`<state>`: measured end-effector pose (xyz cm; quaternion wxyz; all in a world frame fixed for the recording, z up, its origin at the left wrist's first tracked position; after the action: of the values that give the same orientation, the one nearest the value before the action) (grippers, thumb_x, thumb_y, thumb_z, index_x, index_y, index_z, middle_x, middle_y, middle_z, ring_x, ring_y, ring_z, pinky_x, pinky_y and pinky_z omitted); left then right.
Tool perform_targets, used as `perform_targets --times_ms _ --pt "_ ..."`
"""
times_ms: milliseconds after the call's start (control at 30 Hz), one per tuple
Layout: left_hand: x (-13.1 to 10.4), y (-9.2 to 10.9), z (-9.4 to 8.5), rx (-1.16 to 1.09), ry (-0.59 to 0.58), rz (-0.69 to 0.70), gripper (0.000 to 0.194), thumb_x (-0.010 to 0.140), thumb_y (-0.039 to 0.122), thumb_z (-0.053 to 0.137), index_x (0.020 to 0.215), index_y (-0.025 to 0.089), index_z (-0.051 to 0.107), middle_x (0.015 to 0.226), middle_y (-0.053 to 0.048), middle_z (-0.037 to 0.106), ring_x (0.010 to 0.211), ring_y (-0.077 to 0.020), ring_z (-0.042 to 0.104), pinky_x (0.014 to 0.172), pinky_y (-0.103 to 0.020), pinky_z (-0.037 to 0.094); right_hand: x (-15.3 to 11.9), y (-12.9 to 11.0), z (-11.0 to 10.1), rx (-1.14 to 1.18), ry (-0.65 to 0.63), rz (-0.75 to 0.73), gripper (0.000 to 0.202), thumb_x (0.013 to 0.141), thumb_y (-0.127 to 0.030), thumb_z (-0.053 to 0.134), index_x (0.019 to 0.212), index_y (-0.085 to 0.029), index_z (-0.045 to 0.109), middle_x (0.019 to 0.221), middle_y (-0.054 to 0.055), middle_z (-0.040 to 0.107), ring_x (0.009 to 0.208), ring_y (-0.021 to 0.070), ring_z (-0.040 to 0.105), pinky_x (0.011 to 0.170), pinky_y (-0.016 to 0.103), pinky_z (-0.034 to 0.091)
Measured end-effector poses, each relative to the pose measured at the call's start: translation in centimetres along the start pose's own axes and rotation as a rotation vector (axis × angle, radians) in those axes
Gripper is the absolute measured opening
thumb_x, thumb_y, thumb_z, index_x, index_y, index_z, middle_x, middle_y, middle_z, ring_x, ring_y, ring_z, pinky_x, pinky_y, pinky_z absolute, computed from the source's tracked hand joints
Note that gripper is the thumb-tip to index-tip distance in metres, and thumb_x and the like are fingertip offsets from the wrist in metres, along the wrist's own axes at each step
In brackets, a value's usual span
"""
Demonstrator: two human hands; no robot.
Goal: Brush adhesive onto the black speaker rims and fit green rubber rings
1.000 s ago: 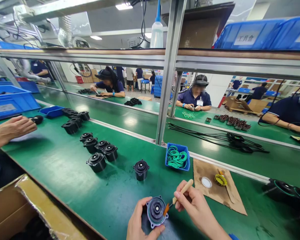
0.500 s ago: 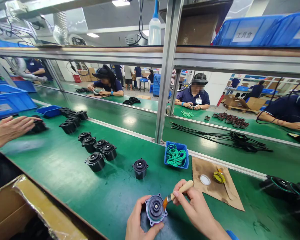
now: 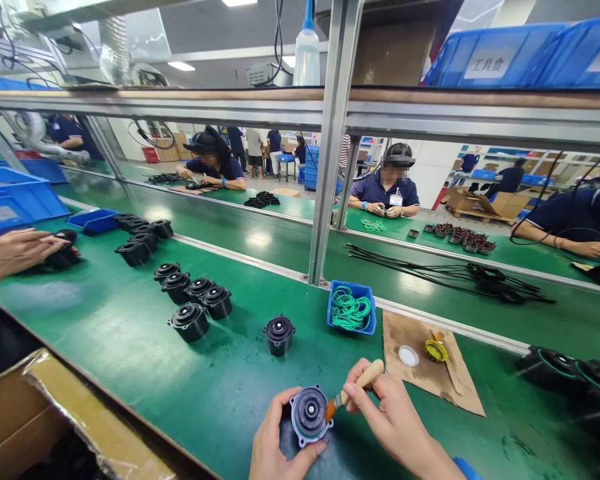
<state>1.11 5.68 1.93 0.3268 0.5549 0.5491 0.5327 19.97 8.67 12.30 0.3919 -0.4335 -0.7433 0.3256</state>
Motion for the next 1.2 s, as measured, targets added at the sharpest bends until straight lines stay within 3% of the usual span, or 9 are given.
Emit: perform_targets --times_ms 233,400,500,667,833,967,1067,1200 --pt "-0.4 0.0 0.1 0.012 -0.005 0.077 0.059 0.061 0.056 0.083 0.106 0.022 0.067 0.102 -0.008 0.076 0.094 -0.0289 0.073 0.087 -0.04 0.06 -0.1 0.0 -0.4 0.065 0.144 -0.095 0.031 0.1 -0.037 0.051 0.074 -0.021 0.057 0.075 0.004 0.068 0.061 0.0147 0.067 0.058 0.023 0.052" --pt "-1.4 0.2 0.1 0.03 0.082 0.245 0.055 0.067 0.06 0.08 0.104 0.023 0.065 0.104 -0.009 0.074 0.097 -0.0277 0.073 0.084 -0.037 0.06 -1.1 -0.6 -2.2 0.07 0.217 0.042 0.035 0.096 -0.047 0.058 0.071 -0.022 0.062 0.059 0.002 0.065 0.049 0.0154 0.064 0.051 0.024 0.051" --pt "-2.0 1.0 0.4 0.057 0.125 0.372 0.043 0.077 0.053 0.075 0.105 0.023 0.063 0.101 -0.01 0.073 0.094 -0.026 0.073 0.081 -0.038 0.06 -2.0 -1.2 -2.6 0.005 0.261 0.055 0.038 0.095 -0.048 0.059 0.067 -0.023 0.064 0.052 0.001 0.063 0.042 0.0154 0.06 0.046 0.025 0.048" --pt "-2.3 1.4 0.4 0.084 0.13 0.506 0.03 0.084 0.04 0.069 0.108 0.025 0.061 0.102 -0.009 0.072 0.093 -0.0241 0.072 0.081 -0.037 0.06 -3.3 -1.9 -1.6 -0.131 0.25 0.008 0.043 0.097 -0.044 0.056 0.061 -0.023 0.065 0.056 0.003 0.066 0.046 0.0161 0.064 0.049 0.025 0.049" --pt "-2.3 1.4 0.4 0.163 0.023 0.64 0.035 0.08 0.028 0.07 0.113 0.022 0.059 0.104 -0.011 0.073 0.095 -0.0251 0.072 0.083 -0.039 0.061 -3.5 -2.3 -0.7 -0.27 0.232 -0.104 0.039 0.099 -0.038 0.055 0.063 -0.023 0.062 0.053 0.0 0.065 0.043 0.0131 0.062 0.047 0.021 0.047" --pt "-2.1 2.5 0.2 0.2 -0.009 0.681 0.037 0.078 0.019 0.066 0.114 0.022 0.057 0.103 -0.011 0.074 0.095 -0.0256 0.074 0.085 -0.04 0.061 -3.3 -2.9 -0.1 -0.299 0.226 -0.196 0.033 0.1 -0.035 0.054 0.071 -0.023 0.061 0.052 -0.001 0.063 0.039 0.0115 0.058 0.043 0.021 0.043" --pt "-2.0 3.6 0.2 0.222 -0.035 0.708 0.038 0.076 0.016 0.064 0.114 0.021 0.057 0.103 -0.011 0.075 0.097 -0.0258 0.074 0.086 -0.041 0.061 -2.9 -3.9 0.4 -0.329 0.167 -0.216 0.029 0.101 -0.033 0.052 0.075 -0.024 0.059 0.054 -0.001 0.063 0.042 0.0118 0.058 0.045 0.021 0.042" --pt "-2.0 3.9 0.3 0.221 -0.075 0.728 0.042 0.074 0.01 0.057 0.115 0.019 0.056 0.103 -0.011 0.074 0.099 -0.0252 0.073 0.089 -0.042 0.06 -2.8 -5.7 1.2 -0.329 0.055 -0.358 0.027 0.105 -0.03 0.043 0.08 -0.024 0.053 0.063 0.0 0.065 0.05 0.0119 0.058 0.051 0.021 0.044"
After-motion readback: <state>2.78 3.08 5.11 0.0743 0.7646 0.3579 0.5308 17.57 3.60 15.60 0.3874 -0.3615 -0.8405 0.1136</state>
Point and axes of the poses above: each hand's wrist, its own x-axis towards the middle knuckle, its own z-axis out of the palm, y = z × x, the point moved 6 cm from there along x, towards the middle knuckle
